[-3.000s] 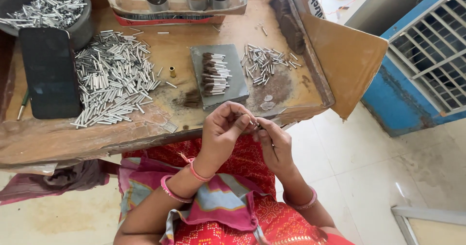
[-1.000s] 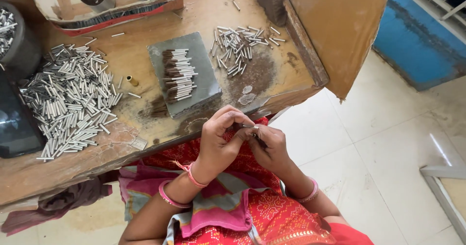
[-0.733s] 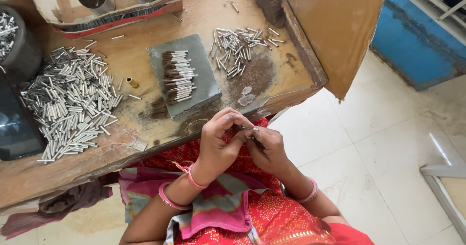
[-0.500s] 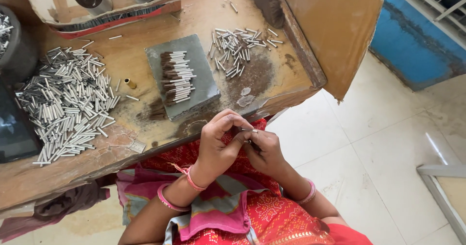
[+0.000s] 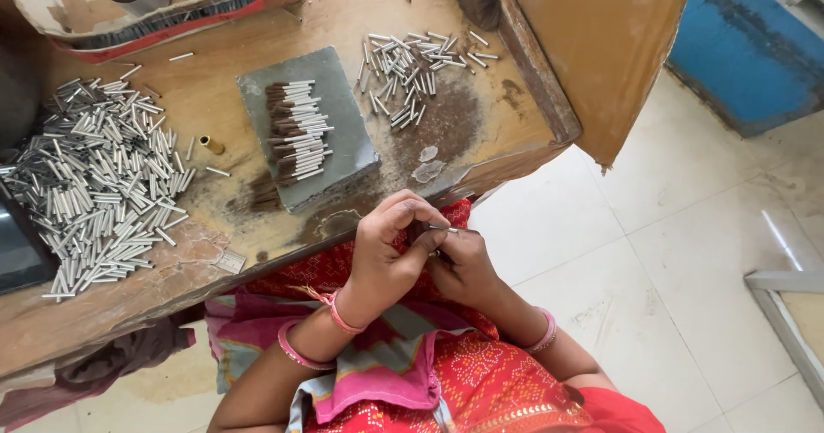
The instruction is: Assembling small brushes into metal tubes.
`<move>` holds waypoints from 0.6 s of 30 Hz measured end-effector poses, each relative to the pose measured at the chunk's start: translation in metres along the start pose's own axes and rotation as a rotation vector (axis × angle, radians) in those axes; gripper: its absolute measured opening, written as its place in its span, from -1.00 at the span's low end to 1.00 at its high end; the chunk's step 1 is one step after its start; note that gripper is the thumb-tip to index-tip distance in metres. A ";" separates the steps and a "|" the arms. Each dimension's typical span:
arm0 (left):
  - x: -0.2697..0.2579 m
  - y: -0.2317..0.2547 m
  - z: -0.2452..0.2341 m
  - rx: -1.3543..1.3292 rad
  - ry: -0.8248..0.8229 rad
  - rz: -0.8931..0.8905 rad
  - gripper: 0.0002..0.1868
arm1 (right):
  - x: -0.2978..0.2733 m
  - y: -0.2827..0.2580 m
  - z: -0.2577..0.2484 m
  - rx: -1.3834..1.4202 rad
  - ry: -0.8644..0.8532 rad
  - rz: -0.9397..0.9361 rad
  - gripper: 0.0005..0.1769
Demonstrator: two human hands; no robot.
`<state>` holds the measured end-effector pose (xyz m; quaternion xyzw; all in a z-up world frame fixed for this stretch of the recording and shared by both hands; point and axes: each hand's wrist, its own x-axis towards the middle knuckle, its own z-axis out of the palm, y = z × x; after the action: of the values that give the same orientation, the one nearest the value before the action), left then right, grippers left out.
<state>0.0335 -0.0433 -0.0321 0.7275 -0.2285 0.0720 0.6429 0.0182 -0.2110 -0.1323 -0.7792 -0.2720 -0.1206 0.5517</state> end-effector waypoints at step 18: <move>0.003 0.001 0.006 0.008 0.047 0.001 -0.85 | 0.007 -0.012 -0.007 0.072 0.017 0.026 -0.75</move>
<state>0.0347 -0.0497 -0.0312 0.7281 -0.2136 0.0902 0.6450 0.0184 -0.2127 -0.1168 -0.7614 -0.2612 -0.1100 0.5830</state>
